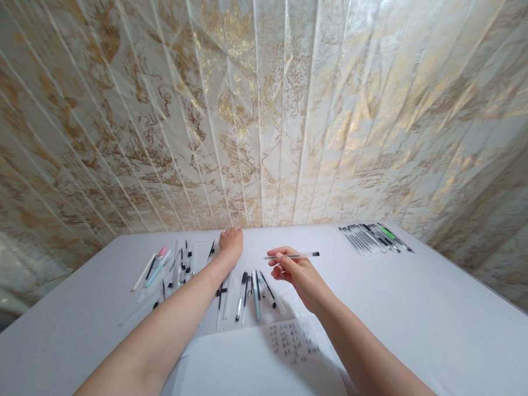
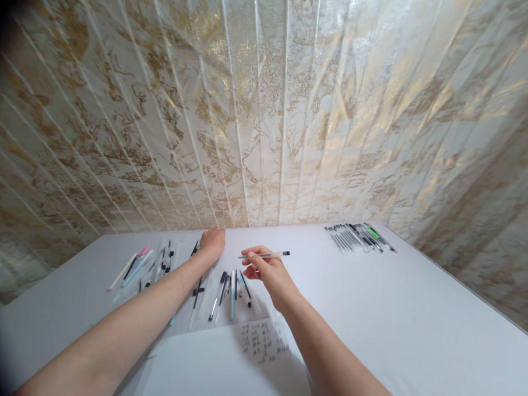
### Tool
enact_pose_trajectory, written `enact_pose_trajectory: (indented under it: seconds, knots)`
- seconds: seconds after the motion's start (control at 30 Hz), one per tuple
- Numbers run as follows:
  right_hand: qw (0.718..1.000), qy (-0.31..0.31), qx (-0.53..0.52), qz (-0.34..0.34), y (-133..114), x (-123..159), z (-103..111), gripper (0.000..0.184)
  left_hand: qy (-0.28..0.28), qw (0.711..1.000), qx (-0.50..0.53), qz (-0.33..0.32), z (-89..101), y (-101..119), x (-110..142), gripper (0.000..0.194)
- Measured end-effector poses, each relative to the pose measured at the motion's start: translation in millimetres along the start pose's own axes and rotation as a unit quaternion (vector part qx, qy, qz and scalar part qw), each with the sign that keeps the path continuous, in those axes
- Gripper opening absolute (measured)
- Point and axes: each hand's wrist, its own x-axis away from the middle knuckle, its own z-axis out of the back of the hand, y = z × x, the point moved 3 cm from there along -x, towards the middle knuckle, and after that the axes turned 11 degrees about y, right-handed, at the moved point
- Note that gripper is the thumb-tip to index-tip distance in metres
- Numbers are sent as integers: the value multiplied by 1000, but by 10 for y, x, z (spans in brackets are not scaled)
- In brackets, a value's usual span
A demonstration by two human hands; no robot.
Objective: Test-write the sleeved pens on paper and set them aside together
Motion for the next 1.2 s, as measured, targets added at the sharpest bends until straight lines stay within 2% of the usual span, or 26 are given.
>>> enact_pose_trajectory:
  seconds: [0.23,0.37,0.47,0.57,0.67,0.73,0.8,0.87,0.93,1.0,1.1,1.2]
  knots:
    - [1000,1,10,5,-22,17,6,31,-27,986,154,48,51,75,107,33]
    - [999,13,28,31,-54,19,29,30,-74,947,293,107,180,142,163,31]
    - [997,23,39,58,-80,17,47,29,-118,887,415,165,317,163,324,32]
    - [997,19,24,77,-105,30,39,33,-148,803,531,226,472,144,632,27]
    - [996,16,-1,84,-122,69,1,35,-153,717,620,278,620,112,985,8]
    - [996,23,-20,87,-128,107,-32,25,-151,665,665,304,703,101,1177,11]
    - [995,28,-27,96,-131,150,-69,17,-146,623,698,321,770,103,1309,13]
    - [994,24,-22,105,-129,189,-108,17,-138,594,721,330,822,110,1384,12]
    - [994,14,-15,110,-123,220,-144,18,-133,577,734,333,856,117,1422,9]
    - [994,10,-13,109,-116,240,-170,18,-132,573,739,328,878,121,1437,7]
    - [995,11,-9,100,-105,247,-196,18,-132,582,740,310,901,117,1438,4]
    - [996,17,-4,93,-95,234,-206,19,-125,603,734,286,919,106,1427,9]
